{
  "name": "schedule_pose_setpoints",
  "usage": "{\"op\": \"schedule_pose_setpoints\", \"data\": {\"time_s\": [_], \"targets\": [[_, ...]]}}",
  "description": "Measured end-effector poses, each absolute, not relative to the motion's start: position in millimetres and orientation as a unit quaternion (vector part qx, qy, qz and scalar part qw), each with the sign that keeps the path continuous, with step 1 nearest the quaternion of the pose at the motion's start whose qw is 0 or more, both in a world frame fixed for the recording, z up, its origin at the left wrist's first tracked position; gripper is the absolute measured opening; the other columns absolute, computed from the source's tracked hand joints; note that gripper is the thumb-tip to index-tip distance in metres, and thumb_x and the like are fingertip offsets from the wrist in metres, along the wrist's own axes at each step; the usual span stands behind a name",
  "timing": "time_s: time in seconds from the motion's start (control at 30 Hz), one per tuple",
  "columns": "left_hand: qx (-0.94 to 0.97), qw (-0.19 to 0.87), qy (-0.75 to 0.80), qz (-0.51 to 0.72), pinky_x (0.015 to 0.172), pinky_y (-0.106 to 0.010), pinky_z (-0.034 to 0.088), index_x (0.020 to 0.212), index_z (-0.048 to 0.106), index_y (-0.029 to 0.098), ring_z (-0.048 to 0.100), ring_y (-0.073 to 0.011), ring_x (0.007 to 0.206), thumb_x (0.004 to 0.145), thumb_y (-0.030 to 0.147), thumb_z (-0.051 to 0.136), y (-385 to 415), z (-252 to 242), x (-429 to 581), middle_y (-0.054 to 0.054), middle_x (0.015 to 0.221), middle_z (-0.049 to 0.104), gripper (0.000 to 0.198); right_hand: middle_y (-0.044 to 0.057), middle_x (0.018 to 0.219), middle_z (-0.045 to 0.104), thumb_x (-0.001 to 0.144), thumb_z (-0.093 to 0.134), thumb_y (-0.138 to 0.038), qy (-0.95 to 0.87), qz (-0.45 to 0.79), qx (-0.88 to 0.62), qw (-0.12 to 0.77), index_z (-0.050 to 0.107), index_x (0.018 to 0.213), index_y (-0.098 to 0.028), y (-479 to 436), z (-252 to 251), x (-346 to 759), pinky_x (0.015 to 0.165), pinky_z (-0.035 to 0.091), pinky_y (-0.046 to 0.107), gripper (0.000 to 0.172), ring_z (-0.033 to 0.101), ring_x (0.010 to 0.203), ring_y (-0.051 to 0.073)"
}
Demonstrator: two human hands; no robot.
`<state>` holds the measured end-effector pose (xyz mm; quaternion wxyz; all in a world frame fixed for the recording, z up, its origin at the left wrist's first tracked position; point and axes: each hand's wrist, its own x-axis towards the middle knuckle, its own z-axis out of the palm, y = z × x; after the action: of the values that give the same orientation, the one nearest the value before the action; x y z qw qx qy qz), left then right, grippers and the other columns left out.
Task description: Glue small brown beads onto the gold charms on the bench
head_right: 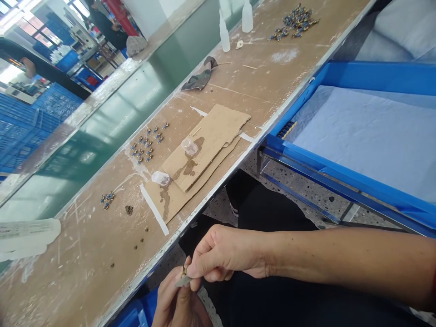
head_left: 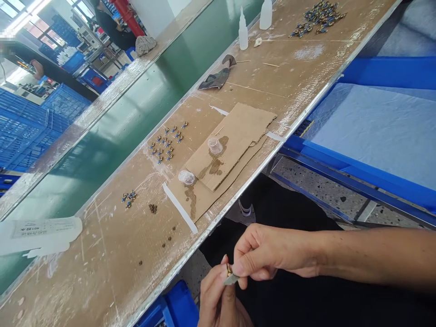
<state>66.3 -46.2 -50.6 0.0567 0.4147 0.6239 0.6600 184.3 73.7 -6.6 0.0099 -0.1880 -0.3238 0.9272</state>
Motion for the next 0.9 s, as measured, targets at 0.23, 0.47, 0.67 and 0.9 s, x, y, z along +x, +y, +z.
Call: {"op": "schedule_pose_setpoints", "data": {"time_s": [0.23, 0.47, 0.67, 0.9], "targets": [[0.417, -0.003, 0.635, 0.65, 0.069, -0.023, 0.056, 0.081, 0.071, 0.022, 0.068, -0.0114, 0.073, 0.07, 0.009, 0.07, -43, -52, 66, 0.004, 0.082, 0.071, 0.017, -0.008, 0.044, 0.033, 0.075, 0.061, -0.031, -0.295, 0.927, -0.227, 0.055, 0.058, 0.067, -0.01, 64, -3, 182, 0.046, 0.01, 0.022, 0.023, 0.02, 0.042, 0.001], [0.29, 0.091, 0.646, 0.7, 0.071, -0.023, 0.058, 0.077, 0.072, 0.021, 0.067, -0.0094, 0.064, 0.066, 0.016, 0.076, -41, -47, 67, 0.003, 0.076, 0.072, 0.013, -0.006, 0.049, 0.04, 0.079, 0.061, -0.038, -0.343, 0.9, -0.223, 0.153, 0.058, 0.076, -0.009, 73, 8, 184, 0.046, 0.017, 0.019, 0.03, 0.027, 0.045, 0.001], [0.129, 0.185, 0.641, 0.734, 0.065, -0.027, 0.06, 0.068, 0.071, 0.019, 0.064, -0.0094, 0.05, 0.054, 0.028, 0.084, -34, -34, 73, 0.002, 0.065, 0.071, 0.022, 0.001, 0.074, 0.06, 0.083, 0.056, -0.028, -0.42, 0.85, -0.229, 0.222, 0.056, 0.08, -0.011, 80, 3, 177, 0.053, 0.031, 0.017, 0.018, 0.04, 0.054, 0.002], [0.115, 0.195, 0.636, 0.738, 0.064, -0.027, 0.06, 0.066, 0.071, 0.019, 0.064, -0.0093, 0.049, 0.05, 0.031, 0.086, -31, -30, 73, 0.001, 0.062, 0.071, 0.025, 0.002, 0.076, 0.063, 0.084, 0.055, -0.036, -0.44, 0.849, -0.204, 0.208, 0.057, 0.087, -0.012, 75, -1, 171, 0.071, 0.045, 0.023, 0.025, 0.059, 0.065, 0.008]]}}
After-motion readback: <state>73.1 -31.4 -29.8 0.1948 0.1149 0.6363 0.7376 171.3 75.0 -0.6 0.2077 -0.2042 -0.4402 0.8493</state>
